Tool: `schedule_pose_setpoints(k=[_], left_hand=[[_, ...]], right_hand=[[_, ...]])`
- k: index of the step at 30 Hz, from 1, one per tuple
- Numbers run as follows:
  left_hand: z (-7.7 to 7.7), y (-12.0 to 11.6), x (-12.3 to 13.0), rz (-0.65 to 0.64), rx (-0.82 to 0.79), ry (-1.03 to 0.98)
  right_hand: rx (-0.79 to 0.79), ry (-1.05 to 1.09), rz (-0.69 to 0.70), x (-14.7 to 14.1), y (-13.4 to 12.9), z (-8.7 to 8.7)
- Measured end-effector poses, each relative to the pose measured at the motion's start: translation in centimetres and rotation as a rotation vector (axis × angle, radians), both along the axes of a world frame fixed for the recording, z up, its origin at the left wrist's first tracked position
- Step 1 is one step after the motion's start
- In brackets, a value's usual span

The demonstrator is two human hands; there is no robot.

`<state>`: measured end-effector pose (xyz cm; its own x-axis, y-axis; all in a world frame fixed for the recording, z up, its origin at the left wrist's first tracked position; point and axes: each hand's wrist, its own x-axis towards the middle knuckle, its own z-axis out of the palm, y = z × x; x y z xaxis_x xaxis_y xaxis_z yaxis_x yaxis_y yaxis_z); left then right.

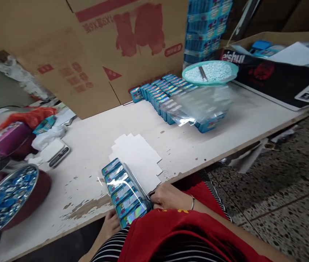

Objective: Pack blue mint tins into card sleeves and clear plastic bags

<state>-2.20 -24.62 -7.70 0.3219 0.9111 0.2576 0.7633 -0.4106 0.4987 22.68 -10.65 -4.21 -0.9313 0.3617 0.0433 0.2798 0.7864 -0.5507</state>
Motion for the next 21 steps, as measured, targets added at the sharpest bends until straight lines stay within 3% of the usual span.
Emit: schedule_pose_setpoints(k=[1, 3, 7, 9, 13, 16, 17, 19, 21], left_hand=[[-0.1, -0.1, 0.2, 0.007, 0.042, 0.005], [1.3, 0.7, 1.0, -0.007, 0.116, 0.057], [6.5, 4.9, 5.0, 0.121, 0.092, 0.111], [7.8, 7.4, 7.7, 0.175, 0.105, 0.114], [7.3, 10.8, 11.9, 0.097, 0.097, 0.159], [7.5, 11.1, 11.9, -0.086, 0.039, 0.098], [7.9, 11.0, 11.1, -0.082, 0.061, 0.038], [9.1, 10.9, 8.6, 0.135, 0.204, -0.106], [10.0, 11.4, 5.5, 0.51, 0.338, -0.223]], right_hand=[[-0.015, 0.014, -0.004, 0.0, 0.0, -0.1], [-0.028, 0.051, -0.066, -0.2, 0.5, -0.3], [-0.101, 0.19, -0.432, -0.8, 4.1, 0.0], [-0.192, 0.288, -0.6, -0.7, 6.8, 0.2], [-0.424, 0.428, -0.732, 1.0, 10.6, -0.6], [-0.613, 0.498, -0.811, 2.8, 10.5, -1.4], [-0.678, 0.528, -0.865, 3.3, 10.0, -1.5], [-0.795, 0.572, -0.961, 3.8, 8.5, -1.1], [-0.808, 0.576, -0.984, 3.7, 7.0, -0.2]])
